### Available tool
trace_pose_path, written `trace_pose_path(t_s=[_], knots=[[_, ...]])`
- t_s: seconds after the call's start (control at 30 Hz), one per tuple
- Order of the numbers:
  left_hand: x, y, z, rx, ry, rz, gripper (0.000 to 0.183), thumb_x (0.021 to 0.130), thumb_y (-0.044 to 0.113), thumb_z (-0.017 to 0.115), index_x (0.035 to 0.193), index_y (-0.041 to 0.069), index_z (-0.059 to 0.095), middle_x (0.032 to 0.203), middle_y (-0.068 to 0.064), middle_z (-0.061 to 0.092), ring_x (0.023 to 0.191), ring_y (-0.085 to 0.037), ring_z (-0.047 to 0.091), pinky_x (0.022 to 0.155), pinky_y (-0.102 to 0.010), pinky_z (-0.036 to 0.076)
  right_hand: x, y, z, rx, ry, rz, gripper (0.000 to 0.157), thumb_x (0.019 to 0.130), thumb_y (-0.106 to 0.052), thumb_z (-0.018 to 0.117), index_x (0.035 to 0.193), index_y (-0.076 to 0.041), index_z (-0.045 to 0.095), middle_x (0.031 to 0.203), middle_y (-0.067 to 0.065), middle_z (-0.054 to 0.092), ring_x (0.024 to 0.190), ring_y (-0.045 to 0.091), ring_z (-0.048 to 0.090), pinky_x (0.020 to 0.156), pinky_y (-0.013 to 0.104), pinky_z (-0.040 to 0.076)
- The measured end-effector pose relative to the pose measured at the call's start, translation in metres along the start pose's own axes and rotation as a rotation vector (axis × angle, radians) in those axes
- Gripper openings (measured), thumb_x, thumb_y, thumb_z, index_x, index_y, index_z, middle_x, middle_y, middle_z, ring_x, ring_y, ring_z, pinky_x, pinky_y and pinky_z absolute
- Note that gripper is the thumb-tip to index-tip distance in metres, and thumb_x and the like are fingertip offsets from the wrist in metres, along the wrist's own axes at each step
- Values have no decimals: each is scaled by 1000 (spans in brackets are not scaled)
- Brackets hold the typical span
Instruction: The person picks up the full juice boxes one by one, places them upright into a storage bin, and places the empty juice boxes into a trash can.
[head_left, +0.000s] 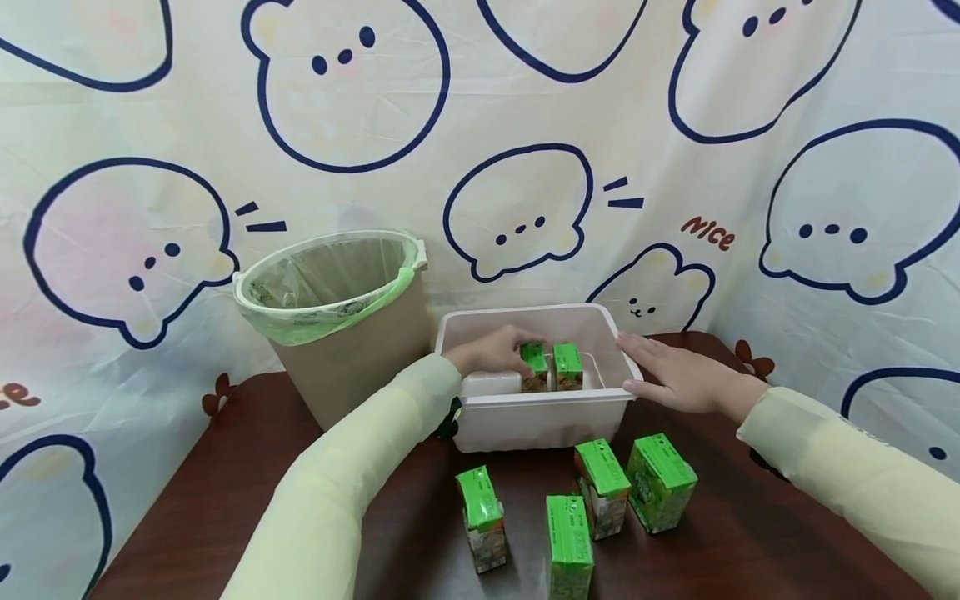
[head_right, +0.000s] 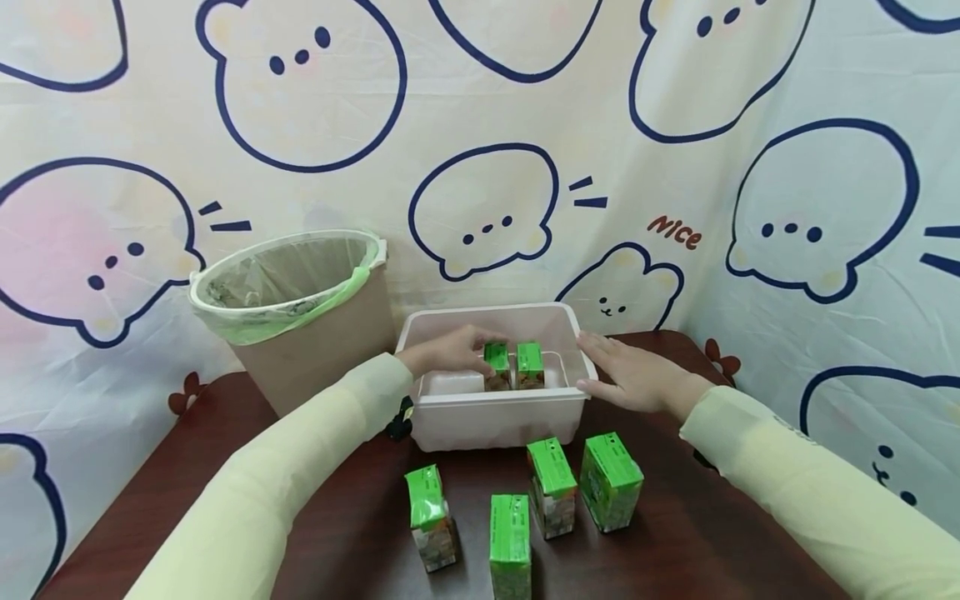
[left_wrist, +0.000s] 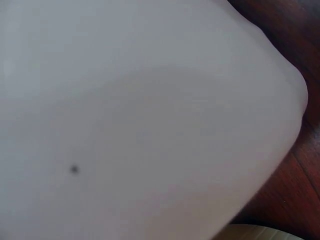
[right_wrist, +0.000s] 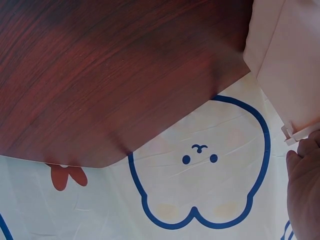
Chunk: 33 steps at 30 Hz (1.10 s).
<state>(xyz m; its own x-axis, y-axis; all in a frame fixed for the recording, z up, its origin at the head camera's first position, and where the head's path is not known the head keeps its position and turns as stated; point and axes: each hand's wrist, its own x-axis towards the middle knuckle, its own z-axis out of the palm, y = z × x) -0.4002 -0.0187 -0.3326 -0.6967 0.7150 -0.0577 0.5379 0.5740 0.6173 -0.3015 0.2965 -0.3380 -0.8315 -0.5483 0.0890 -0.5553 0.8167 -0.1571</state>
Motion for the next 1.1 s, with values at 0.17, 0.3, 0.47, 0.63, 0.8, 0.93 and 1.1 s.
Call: trace_pose_path(t_s=[0.17,0.3,0.47,0.63,0.8,0.93,1.1], knots=[[-6,0,-4,12,12,21,60,86,9,74,141,8,51,139,-4,54,104,-16,55,87,-26,46,1,-3,-4,-3,-6,-1,80,98,-56,44,155,-7,17,158,17,21,141,37,26,107,60,29],[-13,2,-7,0,17,40,61,87,10,74,143,6,48,144,-6,49,128,-17,47,103,-33,41,1,-4,-3,7,-5,-6,80,98,-54,44,155,-6,18,158,18,22,141,38,26,107,61,29],[-23,5,-10,-31,33,60,63,86,9,74,143,5,47,145,-8,48,134,-23,42,107,-37,37,0,-3,-1,11,-6,-3,80,98,-56,44,155,-7,17,158,17,22,141,37,27,107,60,29],[-33,8,-14,-41,60,64,61,86,12,75,141,5,50,144,-9,49,135,-24,41,109,-38,35,0,-2,-1,9,-10,4,81,98,-57,44,155,-6,17,158,17,22,141,37,26,107,60,28],[-49,12,-21,-104,95,95,60,86,12,75,140,3,51,143,-10,50,134,-22,43,109,-34,34,1,-1,-3,11,-6,2,82,97,-57,44,155,-6,18,158,17,22,141,37,26,107,60,28],[-63,16,-25,-149,122,154,58,86,10,74,139,-1,51,141,-13,51,132,-22,45,108,-30,35,3,-1,-2,4,-7,-4,81,98,-57,44,155,-5,18,158,17,22,141,38,26,107,60,28],[-83,19,-27,-202,141,218,56,87,5,73,137,-5,50,140,-20,50,131,-25,46,108,-38,36,1,-1,-2,7,-7,-1,81,98,-57,44,155,-6,18,158,18,22,141,38,26,107,61,28]])
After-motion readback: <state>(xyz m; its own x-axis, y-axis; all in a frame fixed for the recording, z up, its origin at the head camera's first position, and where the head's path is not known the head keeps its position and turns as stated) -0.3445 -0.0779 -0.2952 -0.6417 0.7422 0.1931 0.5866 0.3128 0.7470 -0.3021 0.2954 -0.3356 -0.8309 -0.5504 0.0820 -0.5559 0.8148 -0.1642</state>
